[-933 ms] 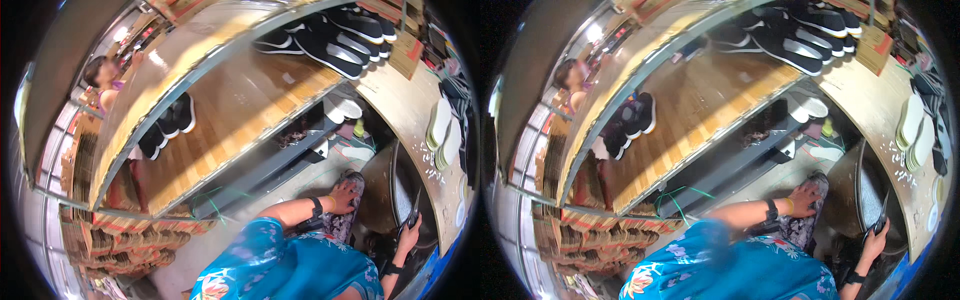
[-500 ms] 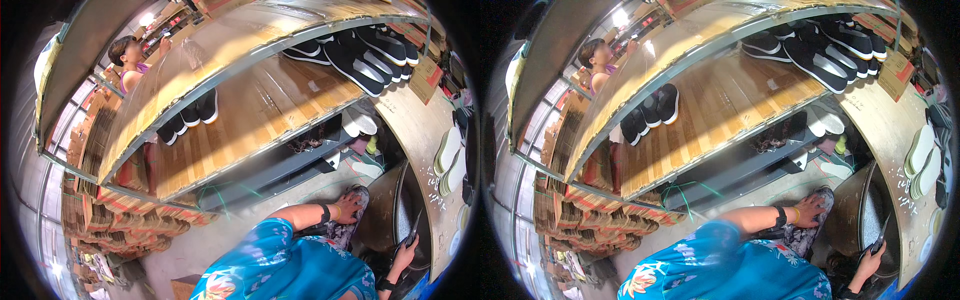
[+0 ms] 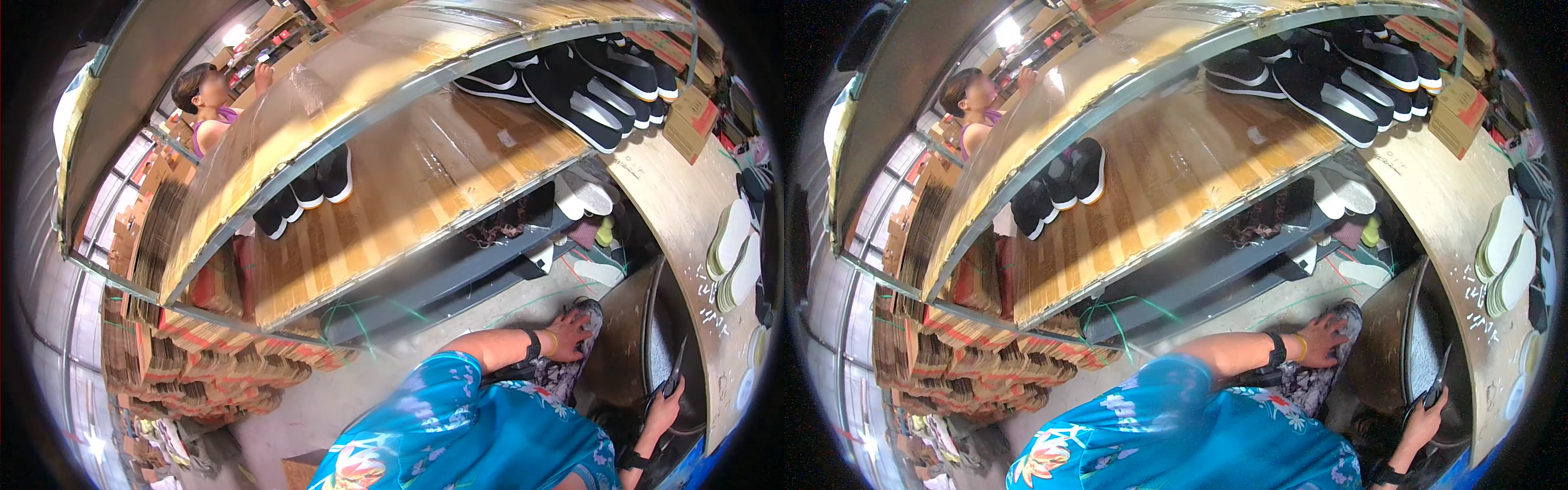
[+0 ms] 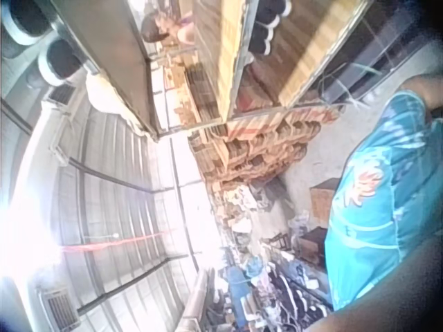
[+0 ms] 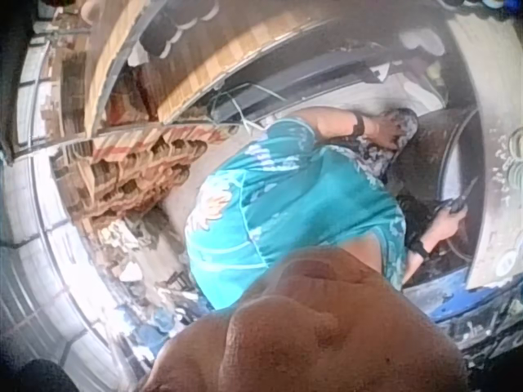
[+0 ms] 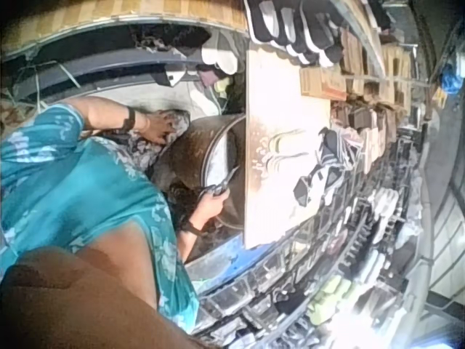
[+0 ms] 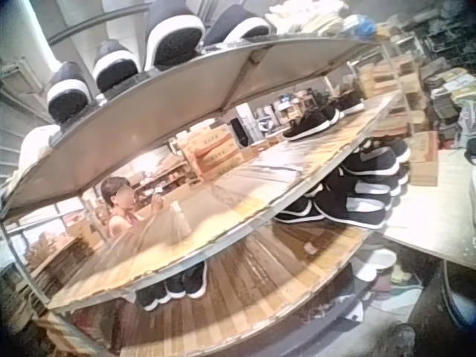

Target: Trimming excess material from the soles of shoes using scissors.

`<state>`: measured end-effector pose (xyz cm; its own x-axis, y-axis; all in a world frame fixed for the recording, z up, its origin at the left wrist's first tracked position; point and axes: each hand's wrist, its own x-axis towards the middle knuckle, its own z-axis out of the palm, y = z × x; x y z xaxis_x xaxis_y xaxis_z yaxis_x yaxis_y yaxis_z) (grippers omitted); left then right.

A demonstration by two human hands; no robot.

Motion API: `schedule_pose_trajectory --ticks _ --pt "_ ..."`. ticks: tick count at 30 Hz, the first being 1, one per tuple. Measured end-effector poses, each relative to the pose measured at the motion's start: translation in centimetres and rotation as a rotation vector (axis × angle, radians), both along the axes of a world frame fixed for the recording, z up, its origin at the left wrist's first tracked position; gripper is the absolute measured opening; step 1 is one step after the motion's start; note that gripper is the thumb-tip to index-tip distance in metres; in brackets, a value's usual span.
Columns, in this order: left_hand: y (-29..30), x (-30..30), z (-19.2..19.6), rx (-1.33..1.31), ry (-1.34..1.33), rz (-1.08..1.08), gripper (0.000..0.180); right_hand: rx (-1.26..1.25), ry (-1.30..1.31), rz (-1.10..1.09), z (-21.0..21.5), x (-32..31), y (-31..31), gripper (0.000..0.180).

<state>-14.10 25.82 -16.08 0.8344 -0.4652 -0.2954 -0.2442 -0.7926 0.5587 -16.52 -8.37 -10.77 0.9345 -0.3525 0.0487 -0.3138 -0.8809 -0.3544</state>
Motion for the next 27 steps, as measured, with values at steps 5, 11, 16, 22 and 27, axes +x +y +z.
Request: schedule_pose_trajectory --ticks 5,11,16,22,27 --pt "0.2 0.2 0.6 0.003 -0.017 -0.002 0.061 -0.005 -0.013 -0.003 -0.3 0.1 -0.1 0.061" --pt "0.1 0.3 0.7 -0.004 -0.036 -0.009 0.061 0.0 -0.019 -0.03 0.2 0.0 0.5 0.063" --pt "0.0 0.4 0.6 0.0 -0.045 -0.016 0.061 0.001 -0.039 -0.03 0.6 0.0 0.7 0.064" --pt "0.0 0.3 0.2 0.002 -0.06 -0.017 0.061 0.011 -0.019 -0.067 1.0 0.0 1.2 0.061" --pt "0.1 0.3 0.8 -0.002 -0.063 -0.011 0.062 0.01 -0.038 -0.071 0.9 -0.2 1.3 0.061"
